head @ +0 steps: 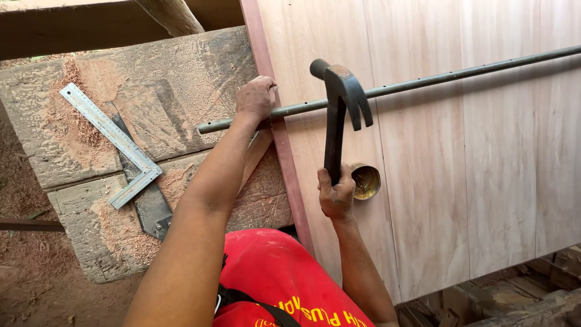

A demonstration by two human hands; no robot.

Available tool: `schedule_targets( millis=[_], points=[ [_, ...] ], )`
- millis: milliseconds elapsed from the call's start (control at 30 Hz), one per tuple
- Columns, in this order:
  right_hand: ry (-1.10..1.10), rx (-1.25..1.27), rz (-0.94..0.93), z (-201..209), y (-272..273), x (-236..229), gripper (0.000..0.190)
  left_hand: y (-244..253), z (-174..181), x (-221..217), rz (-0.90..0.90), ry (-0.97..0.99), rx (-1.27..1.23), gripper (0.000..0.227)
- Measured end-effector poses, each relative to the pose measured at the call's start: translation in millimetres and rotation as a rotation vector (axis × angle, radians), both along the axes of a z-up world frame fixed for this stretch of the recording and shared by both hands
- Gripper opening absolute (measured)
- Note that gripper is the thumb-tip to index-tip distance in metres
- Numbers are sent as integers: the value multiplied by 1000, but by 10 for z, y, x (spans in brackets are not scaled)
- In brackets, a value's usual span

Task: The person positions a long bar clamp across wooden panels resting on a workbench, tightens the clamp fitting by hand and taps it with a hammer, and moves a small metal cup and a wood strip aside while working around the clamped boards.

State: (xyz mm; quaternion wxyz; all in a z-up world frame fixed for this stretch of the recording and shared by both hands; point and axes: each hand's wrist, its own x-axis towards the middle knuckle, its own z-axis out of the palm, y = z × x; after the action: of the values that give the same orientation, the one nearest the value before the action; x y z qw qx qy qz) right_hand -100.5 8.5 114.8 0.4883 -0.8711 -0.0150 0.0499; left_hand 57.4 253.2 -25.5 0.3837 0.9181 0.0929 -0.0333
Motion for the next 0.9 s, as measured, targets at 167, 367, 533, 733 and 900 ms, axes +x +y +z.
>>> schedule_targets(
  millis=[167, 367, 533, 733, 900],
  points=[
    [56, -20, -38, -21, -55, -132, 40, 13, -4, 20, 20, 1, 5, 17],
    [105, -61, -92, -108, -174, -240, 44, 91, -4, 17, -64, 26, -40, 14],
    [71, -143, -60, -111, -123, -128, 44, 147, 105, -13, -29, 38, -111, 29],
    [127, -181, -25, -58, -18, -59, 37, 109, 91, -15, -18, 65, -138, 13],
    [101, -211, 14, -17, 41, -84, 35, 88, 60, -14, 29, -21, -136, 11]
  ],
)
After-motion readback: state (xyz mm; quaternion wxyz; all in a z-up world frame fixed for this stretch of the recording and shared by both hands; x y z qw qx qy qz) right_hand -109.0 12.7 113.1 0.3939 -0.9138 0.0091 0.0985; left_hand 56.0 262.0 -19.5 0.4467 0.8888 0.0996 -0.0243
